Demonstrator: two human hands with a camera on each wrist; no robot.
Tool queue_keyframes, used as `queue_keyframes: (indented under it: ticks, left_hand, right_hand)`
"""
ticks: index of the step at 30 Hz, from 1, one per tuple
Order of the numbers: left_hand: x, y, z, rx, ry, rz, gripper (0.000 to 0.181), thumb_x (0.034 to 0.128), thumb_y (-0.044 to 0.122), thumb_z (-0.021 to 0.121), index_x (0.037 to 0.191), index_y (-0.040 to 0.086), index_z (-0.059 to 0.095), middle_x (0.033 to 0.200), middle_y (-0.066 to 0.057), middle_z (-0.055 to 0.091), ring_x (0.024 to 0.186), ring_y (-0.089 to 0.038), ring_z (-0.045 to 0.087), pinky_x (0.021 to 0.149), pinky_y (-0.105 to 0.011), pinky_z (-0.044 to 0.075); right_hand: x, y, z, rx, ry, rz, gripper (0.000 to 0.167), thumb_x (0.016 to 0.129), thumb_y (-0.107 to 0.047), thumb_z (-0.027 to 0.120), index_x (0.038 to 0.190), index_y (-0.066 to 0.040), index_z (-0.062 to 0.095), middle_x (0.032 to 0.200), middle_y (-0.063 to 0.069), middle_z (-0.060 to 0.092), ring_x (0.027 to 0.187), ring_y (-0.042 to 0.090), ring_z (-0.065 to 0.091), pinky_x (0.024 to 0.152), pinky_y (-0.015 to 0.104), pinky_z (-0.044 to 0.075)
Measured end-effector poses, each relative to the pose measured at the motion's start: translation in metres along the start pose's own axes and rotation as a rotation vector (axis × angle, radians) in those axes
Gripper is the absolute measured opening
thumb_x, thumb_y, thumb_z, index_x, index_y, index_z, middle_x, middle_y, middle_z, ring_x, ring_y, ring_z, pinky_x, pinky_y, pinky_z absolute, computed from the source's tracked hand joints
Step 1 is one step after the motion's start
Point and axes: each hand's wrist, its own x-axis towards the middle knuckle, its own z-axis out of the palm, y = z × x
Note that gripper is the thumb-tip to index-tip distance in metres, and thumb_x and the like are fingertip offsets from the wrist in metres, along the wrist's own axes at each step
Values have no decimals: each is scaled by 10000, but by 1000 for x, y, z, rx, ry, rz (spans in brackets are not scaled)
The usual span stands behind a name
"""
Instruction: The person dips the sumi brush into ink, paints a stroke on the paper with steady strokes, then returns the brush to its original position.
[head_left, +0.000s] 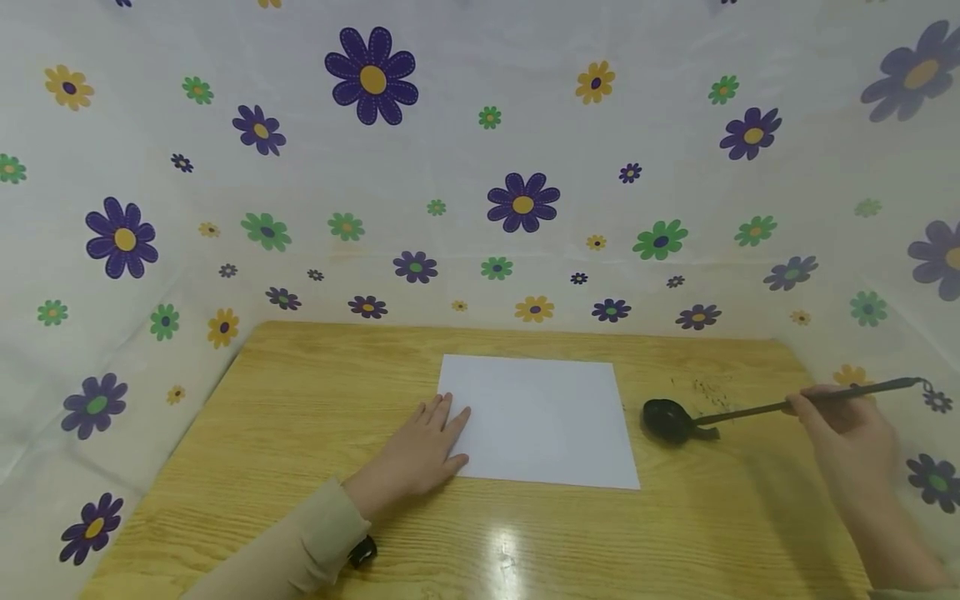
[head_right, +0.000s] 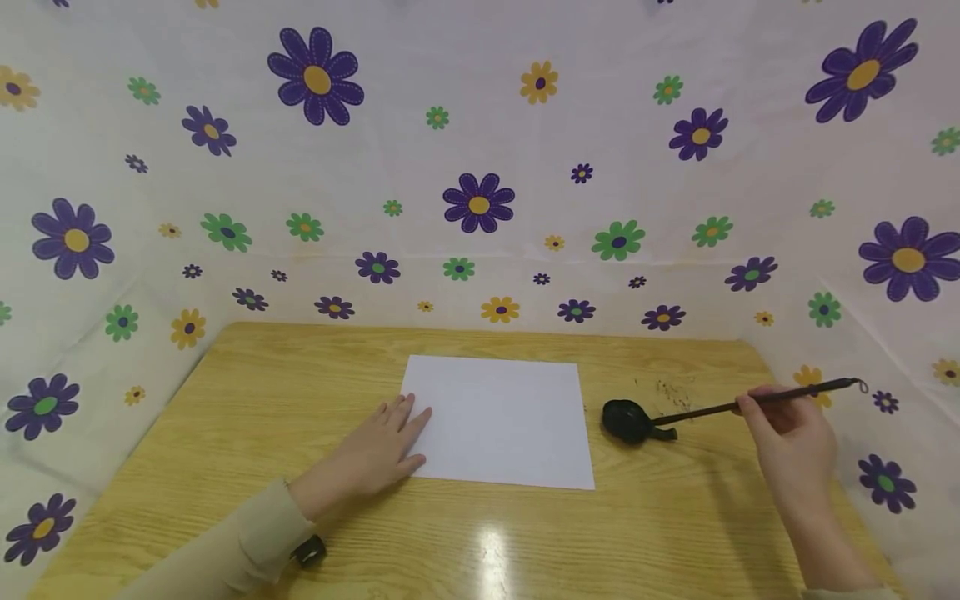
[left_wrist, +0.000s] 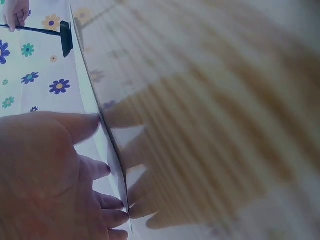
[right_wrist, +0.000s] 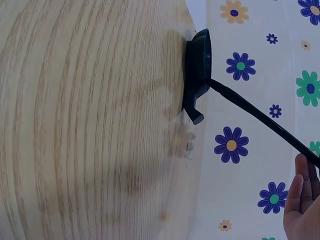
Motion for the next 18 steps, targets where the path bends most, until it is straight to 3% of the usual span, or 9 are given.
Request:
queue_keyframes:
  ticks: [12, 18]
  left_hand:
    - [-4, 1, 0, -13, 14, 28, 695, 1102, 424, 541, 1659, 57, 346, 1745, -280, 197, 1640, -439, 189, 1331, -576, 225]
    - [-4, 1, 0, -15, 5, 11, 717, 1107, 436, 528, 1668, 44, 313, 1752, -265, 183, 1645, -423, 183, 1338, -562, 217]
  right_hand:
    - [-5, 8, -9, -49, -35, -43, 149, 1049, -165, 679, 1031, -312, 665, 846, -441, 642, 830, -260, 590, 752, -50, 424]
    - [0, 10, -14, -73, -18, -35, 103, 1053, -194, 678, 1022, -292, 683, 845, -448, 629, 859, -272, 572, 757, -56, 402]
